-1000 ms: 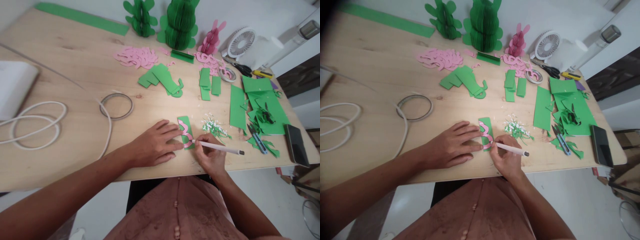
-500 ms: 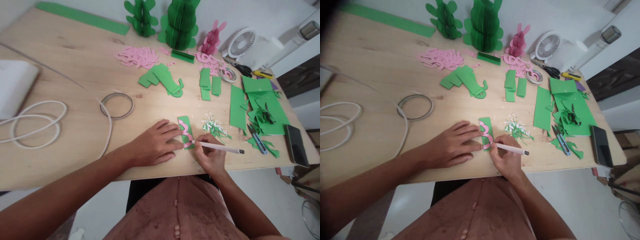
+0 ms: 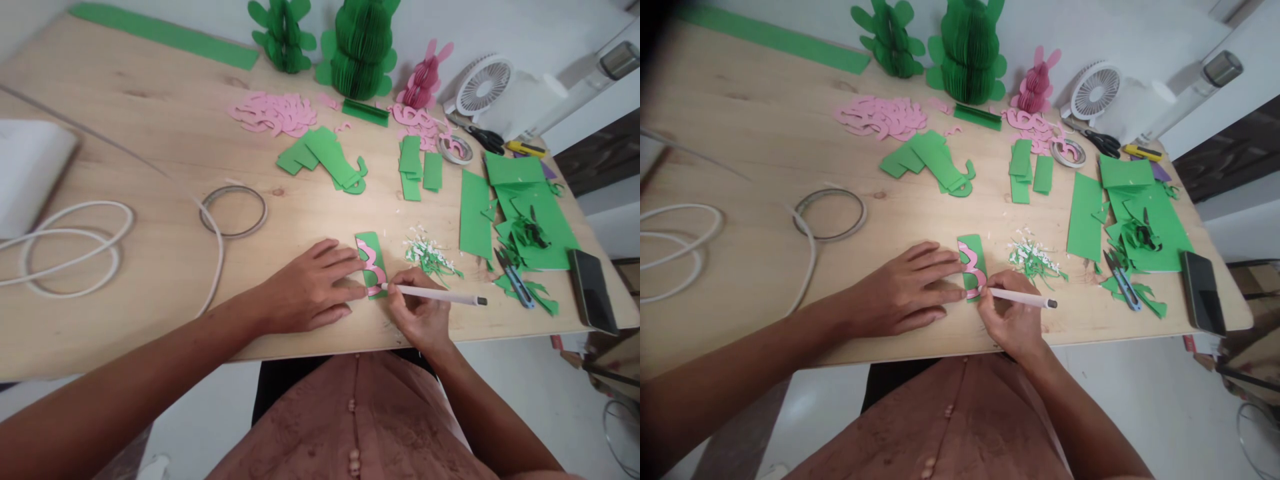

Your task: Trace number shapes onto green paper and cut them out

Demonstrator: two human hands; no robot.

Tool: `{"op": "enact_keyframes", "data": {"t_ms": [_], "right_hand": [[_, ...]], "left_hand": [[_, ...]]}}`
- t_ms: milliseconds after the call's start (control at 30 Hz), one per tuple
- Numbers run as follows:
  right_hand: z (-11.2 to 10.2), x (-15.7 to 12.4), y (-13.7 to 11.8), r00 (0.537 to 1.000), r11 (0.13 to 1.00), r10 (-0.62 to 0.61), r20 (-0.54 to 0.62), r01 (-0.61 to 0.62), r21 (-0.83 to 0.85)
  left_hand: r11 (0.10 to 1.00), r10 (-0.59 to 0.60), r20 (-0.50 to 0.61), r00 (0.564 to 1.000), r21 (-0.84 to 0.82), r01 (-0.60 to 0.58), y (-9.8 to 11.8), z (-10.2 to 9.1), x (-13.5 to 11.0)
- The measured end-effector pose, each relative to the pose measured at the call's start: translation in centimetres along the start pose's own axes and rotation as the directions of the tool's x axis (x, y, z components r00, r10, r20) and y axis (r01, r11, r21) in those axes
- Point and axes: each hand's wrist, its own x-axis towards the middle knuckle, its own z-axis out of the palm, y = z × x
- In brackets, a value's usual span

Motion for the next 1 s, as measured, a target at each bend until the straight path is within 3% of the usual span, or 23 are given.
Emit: {"op": "enact_keyframes", "data": {"t_ms": [1000], "right_hand": [[-0.1,0.26,-0.35,0.997,0.998,-0.042,0.064,0.038,0.05]], "left_hand": [[1.0,0.01,-0.015,1.0,0.007,-0.009,0.02,-0.07,0.01]]}}
